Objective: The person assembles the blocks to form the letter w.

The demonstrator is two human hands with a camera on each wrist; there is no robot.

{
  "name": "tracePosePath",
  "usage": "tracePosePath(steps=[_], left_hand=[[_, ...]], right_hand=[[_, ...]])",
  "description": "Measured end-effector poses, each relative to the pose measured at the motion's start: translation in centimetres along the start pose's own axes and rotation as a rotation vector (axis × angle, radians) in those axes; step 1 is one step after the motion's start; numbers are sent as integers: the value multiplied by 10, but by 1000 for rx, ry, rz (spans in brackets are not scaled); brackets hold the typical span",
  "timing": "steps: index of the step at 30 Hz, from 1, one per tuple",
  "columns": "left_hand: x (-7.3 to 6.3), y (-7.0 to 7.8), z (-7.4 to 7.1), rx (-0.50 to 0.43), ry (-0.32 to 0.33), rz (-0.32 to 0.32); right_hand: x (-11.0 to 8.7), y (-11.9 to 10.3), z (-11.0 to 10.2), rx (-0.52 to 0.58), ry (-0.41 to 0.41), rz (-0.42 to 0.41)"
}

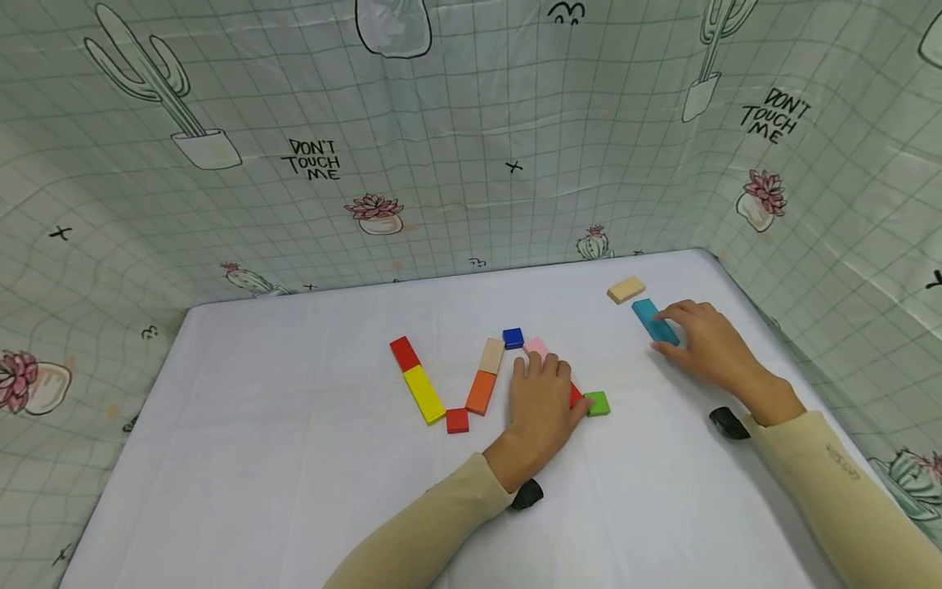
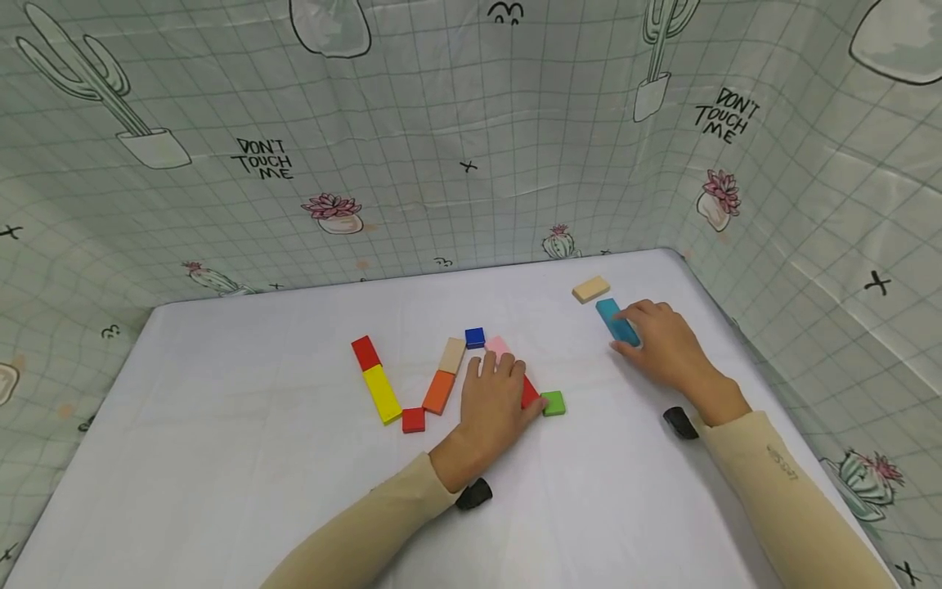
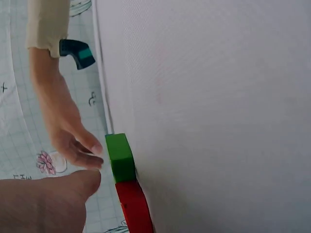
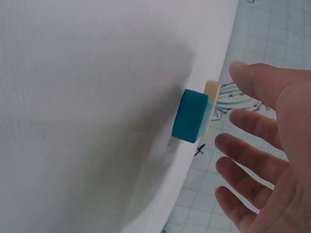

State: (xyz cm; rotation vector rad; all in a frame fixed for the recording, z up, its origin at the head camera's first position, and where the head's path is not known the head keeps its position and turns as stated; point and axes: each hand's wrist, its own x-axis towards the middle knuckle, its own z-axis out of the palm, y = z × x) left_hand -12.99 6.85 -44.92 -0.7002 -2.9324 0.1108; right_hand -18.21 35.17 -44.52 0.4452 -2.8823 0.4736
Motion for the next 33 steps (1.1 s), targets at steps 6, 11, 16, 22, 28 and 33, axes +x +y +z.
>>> tracePosePath(steps=[6, 11, 16, 22, 28, 33], left_hand=[[2, -12, -1, -125, 25, 52], [3, -23, 1, -180, -4, 37], [3, -30, 6, -205, -59, -18], [4, -32, 11, -187, -78, -32], [4, -32, 12, -169, -75, -29], [4, -33, 13, -147, -68, -21]], right_hand=[[1, 6, 2, 1, -41, 20], [4, 7, 2, 1, -62, 21], [9, 13, 1, 7, -91, 16], [17, 20, -1, 29, -185, -28], [22, 27, -4, 67, -269, -63], [24, 31, -7, 72, -303, -96]])
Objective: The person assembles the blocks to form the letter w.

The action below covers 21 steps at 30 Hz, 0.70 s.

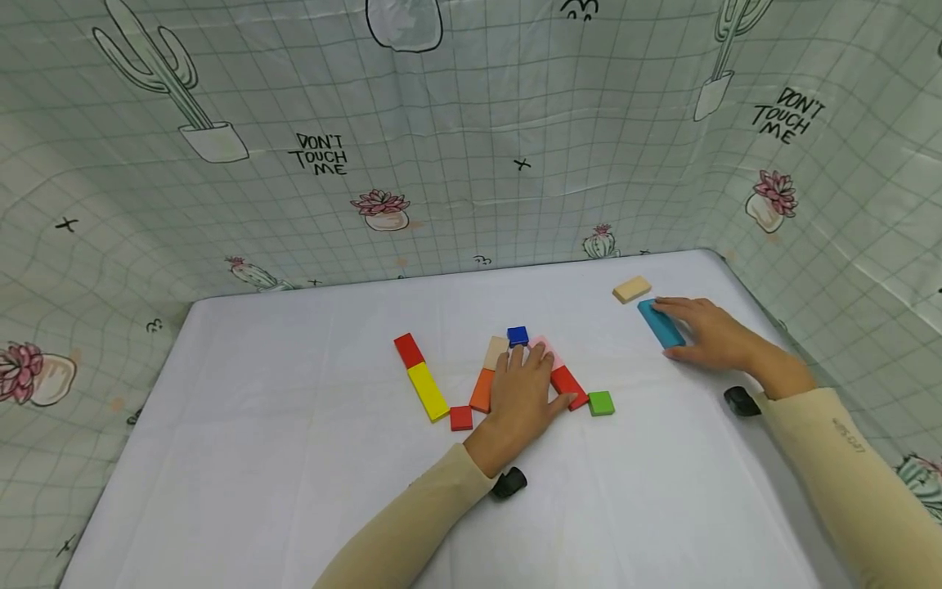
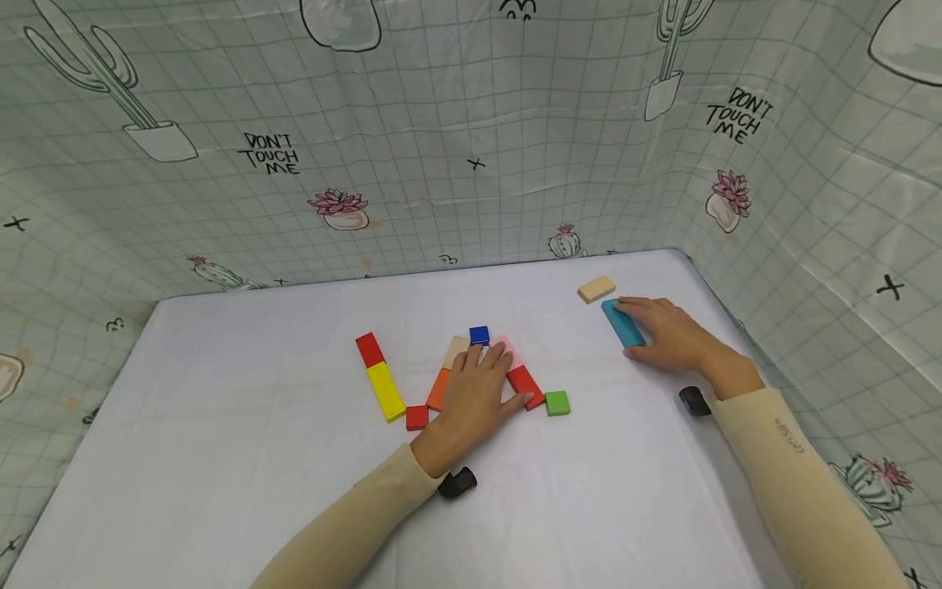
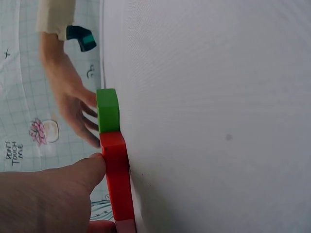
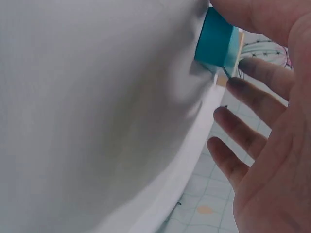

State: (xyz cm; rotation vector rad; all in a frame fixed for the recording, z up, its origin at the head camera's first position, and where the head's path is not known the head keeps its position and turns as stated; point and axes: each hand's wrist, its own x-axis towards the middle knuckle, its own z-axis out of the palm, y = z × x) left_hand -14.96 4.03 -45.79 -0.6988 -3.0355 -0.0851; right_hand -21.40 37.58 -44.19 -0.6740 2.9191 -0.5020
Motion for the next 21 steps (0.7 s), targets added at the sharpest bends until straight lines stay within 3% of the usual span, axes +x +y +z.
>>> tracePosePath(steps=[7, 21], left_hand=[[0, 0, -1, 5, 2, -13], [0, 0, 1, 0, 22, -20]], right_hand=[[6, 3, -7, 30, -47, -34], [12, 0, -12, 38, -90, 27]])
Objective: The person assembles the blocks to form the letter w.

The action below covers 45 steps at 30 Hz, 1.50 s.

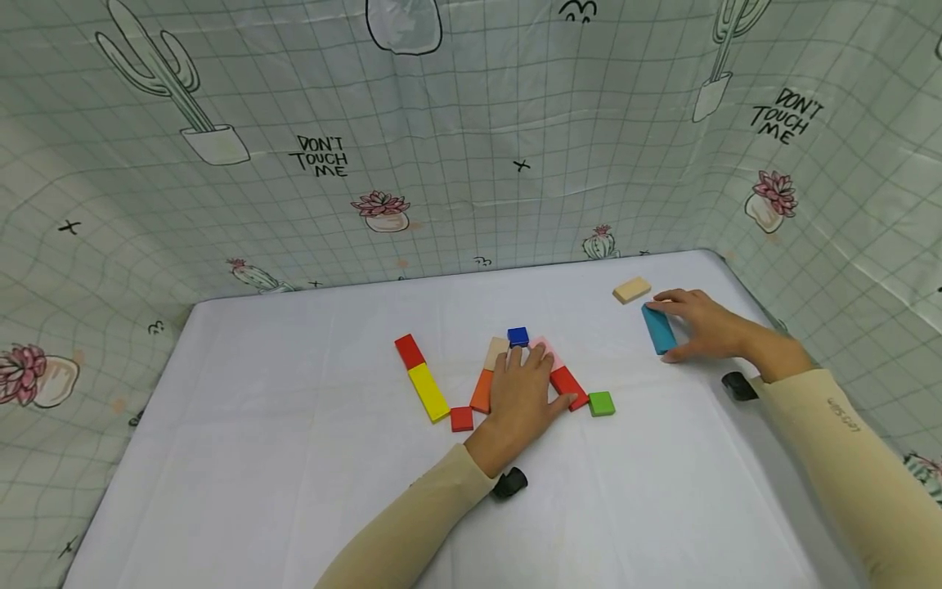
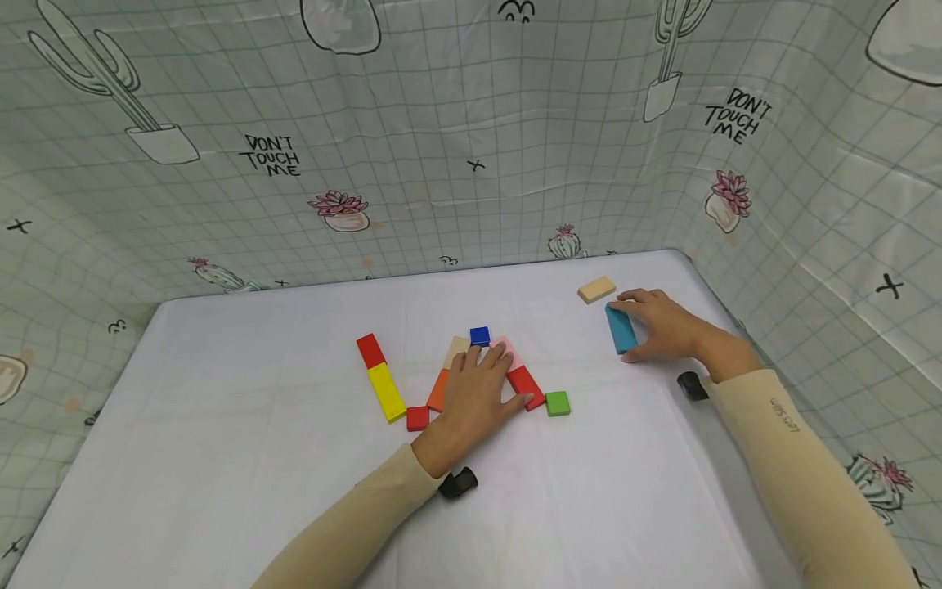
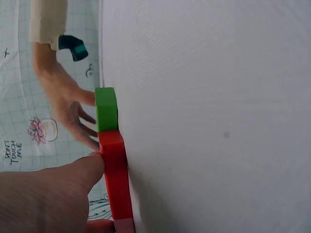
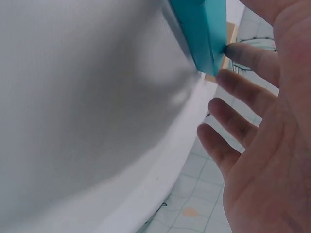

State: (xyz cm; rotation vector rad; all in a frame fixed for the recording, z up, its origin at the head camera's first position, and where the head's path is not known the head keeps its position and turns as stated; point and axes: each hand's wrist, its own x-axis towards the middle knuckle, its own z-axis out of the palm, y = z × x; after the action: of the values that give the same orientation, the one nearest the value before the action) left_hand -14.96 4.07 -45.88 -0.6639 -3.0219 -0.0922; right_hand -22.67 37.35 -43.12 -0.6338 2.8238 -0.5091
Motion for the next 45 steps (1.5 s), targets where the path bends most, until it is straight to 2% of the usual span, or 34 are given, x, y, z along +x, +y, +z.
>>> tracePosePath(steps=[6, 15, 20, 35, 45], left_hand=[[0, 0, 0, 1, 4, 5], [0, 0, -2, 31, 0, 12], [0, 1, -2, 29, -8, 8], [0, 1, -2, 30, -26, 4], [0, 2, -2, 31, -36, -3]], right_hand=[[-2, -7, 4, -32, 35, 0], [-17, -58, 27, -108, 185, -2], [-21, -73, 38, -167, 219, 17], [-26, -83, 55, -246, 244, -6], [-30, -84, 52, -235, 198, -8]])
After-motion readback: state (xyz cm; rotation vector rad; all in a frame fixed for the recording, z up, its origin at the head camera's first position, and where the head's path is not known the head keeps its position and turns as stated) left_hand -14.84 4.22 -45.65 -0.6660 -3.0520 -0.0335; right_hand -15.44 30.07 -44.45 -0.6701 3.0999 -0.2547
